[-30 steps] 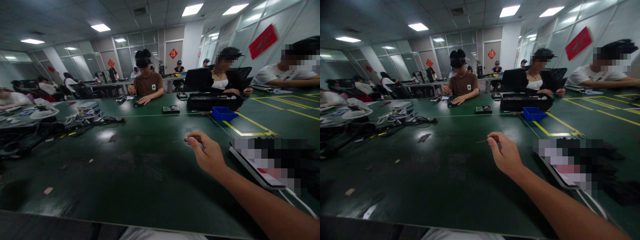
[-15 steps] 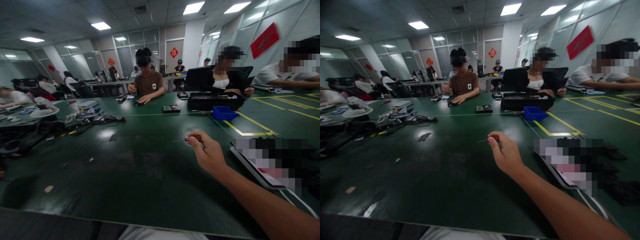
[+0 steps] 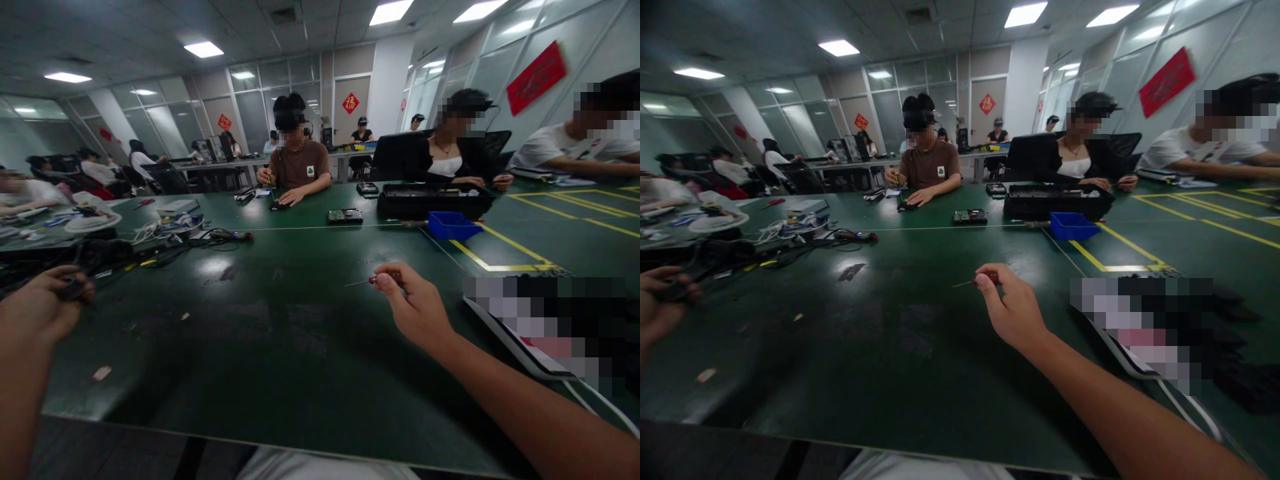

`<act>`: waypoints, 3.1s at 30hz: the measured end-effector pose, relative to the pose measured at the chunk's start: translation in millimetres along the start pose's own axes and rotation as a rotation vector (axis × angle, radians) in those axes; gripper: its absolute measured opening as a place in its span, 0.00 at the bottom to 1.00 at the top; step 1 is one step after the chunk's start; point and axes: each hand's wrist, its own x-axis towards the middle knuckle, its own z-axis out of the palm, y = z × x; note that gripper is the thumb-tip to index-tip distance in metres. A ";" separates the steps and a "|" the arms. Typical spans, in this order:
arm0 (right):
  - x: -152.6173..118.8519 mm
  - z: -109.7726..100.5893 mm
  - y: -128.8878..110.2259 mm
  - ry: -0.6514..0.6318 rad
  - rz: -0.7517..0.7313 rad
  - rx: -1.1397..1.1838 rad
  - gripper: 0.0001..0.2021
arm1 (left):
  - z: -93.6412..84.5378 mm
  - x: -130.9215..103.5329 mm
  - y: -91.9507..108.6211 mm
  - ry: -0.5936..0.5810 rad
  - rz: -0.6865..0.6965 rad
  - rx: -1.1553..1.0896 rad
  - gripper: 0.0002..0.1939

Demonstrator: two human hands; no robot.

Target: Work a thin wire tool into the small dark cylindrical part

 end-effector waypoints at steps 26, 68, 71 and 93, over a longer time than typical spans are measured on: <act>-3.3 -2.6 -7.8 -0.097 -0.051 -0.060 0.12 | 274.4 -172.3 -90.7 -1.229 0.435 0.377 0.14; 0.3 -0.2 -6.1 -0.154 0.038 -0.131 0.15 | 267.7 -166.5 -102.1 -1.119 0.701 0.362 0.17; -0.9 0.1 -6.9 -0.172 0.012 -0.091 0.15 | 267.1 -166.4 -100.6 -1.108 0.681 0.371 0.17; 11.1 21.3 31.8 0.113 0.550 0.725 0.12 | 264.2 -164.8 -91.3 -1.084 0.803 0.568 0.20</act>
